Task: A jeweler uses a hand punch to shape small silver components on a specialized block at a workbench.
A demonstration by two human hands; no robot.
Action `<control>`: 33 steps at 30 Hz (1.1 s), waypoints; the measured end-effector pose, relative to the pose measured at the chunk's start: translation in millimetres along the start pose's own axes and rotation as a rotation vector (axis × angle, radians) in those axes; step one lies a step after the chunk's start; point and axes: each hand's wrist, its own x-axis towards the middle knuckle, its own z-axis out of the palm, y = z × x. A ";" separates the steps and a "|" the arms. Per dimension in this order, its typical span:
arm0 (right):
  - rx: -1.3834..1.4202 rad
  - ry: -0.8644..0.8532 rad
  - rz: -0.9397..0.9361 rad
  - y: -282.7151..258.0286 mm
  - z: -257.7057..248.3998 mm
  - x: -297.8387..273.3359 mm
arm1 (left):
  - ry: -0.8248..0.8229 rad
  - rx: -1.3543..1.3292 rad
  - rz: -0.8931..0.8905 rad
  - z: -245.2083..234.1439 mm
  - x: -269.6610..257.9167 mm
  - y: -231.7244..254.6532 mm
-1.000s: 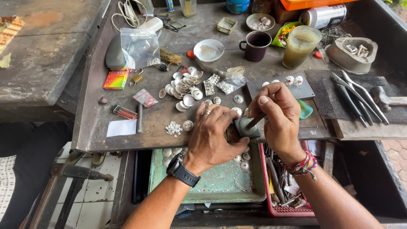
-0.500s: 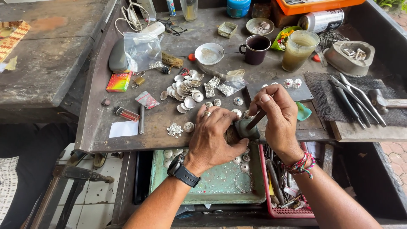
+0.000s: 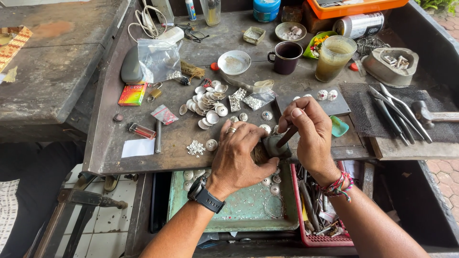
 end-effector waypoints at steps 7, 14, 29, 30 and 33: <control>-0.006 -0.006 0.003 2.5 -0.3 -0.6 | 0.000 -0.009 -0.001 0.6 -0.6 0.2; -0.012 -0.015 0.001 4.3 -0.8 -1.0 | 0.005 -0.003 -0.002 0.5 -0.6 0.0; -0.125 -0.038 -0.093 -5.1 -1.5 -0.3 | 0.001 -0.002 -0.006 1.2 -1.0 0.1; -0.151 -0.045 -0.105 -6.9 -1.0 0.0 | 0.001 0.004 -0.003 1.3 -1.1 -0.3; -0.215 -0.050 -0.120 -15.0 -0.3 0.9 | 0.010 0.003 -0.009 2.6 -1.0 -0.6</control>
